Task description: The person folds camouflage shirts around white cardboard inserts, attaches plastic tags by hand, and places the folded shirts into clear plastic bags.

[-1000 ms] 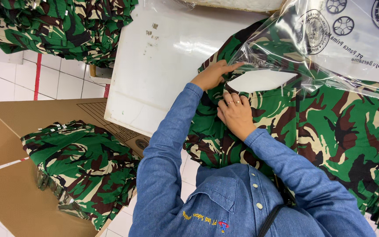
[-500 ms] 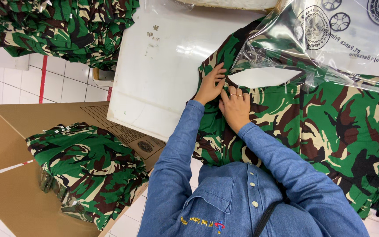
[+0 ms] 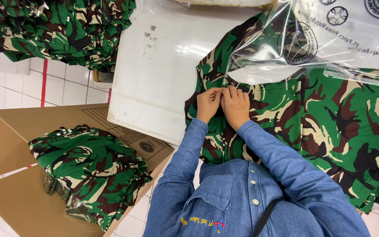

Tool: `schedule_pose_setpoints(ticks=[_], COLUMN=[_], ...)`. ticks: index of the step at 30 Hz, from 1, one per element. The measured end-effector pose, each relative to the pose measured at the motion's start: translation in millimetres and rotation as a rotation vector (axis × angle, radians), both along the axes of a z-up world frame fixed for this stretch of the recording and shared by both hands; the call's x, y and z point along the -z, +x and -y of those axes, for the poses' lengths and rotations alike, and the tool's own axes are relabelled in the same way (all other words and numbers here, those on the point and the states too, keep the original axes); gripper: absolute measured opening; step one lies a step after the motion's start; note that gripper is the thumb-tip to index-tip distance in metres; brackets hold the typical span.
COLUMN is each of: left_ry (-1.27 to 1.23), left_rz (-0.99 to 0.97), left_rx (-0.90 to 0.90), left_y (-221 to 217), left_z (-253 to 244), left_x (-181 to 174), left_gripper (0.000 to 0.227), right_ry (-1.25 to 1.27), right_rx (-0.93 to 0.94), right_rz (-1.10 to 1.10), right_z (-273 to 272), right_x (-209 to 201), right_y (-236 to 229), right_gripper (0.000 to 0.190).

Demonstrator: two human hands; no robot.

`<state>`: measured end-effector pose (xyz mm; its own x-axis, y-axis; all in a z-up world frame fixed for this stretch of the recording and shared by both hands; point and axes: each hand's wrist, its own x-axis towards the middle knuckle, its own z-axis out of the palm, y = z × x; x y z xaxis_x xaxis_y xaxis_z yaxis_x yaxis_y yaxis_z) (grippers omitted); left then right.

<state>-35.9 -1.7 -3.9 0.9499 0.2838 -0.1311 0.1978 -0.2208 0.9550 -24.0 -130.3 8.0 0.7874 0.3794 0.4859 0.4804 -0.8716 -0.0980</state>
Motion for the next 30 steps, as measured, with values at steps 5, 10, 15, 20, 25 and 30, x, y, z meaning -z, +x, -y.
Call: schedule_pose_setpoints(ticks=[5, 10, 15, 20, 25, 30], left_ry=[-0.093, -0.111, -0.085, -0.187, -0.034, 0.041], left_rz=[-0.183, -0.19, -0.159, -0.273, -0.329, -0.234], left_rx=[-0.017, 0.034, 0.022, 0.086, -0.024, 0.015], left_y=[-23.7, -22.1, -11.1, -1.7, -14.3, -54.7], left_z=[1.5, -1.9, -0.4, 4.4, 16.4, 18.8], left_x=[14.0, 15.6, 10.9, 7.3, 24.4, 29.2], left_gripper=[0.018, 0.035, 0.021, 0.054, 0.038, 0.047], right_ry=[0.36, 0.598, 0.559, 1.284, 1.32, 1.288], right_rx=[-0.06, 0.352, 0.436, 0.297, 0.312, 0.326], right_rz=[-0.318, -0.263, -0.693, -0.901, -0.76, -0.726], right_z=[51.3, 175.2, 213.5, 219.9, 234.0, 248.3], right_x=[-23.1, 8.3, 16.4, 21.8, 12.5, 14.3], right_y=[-2.9, 37.3, 68.8, 62.8, 35.8, -3.7], right_gripper=[0.022, 0.034, 0.029, 0.019, 0.028, 0.012])
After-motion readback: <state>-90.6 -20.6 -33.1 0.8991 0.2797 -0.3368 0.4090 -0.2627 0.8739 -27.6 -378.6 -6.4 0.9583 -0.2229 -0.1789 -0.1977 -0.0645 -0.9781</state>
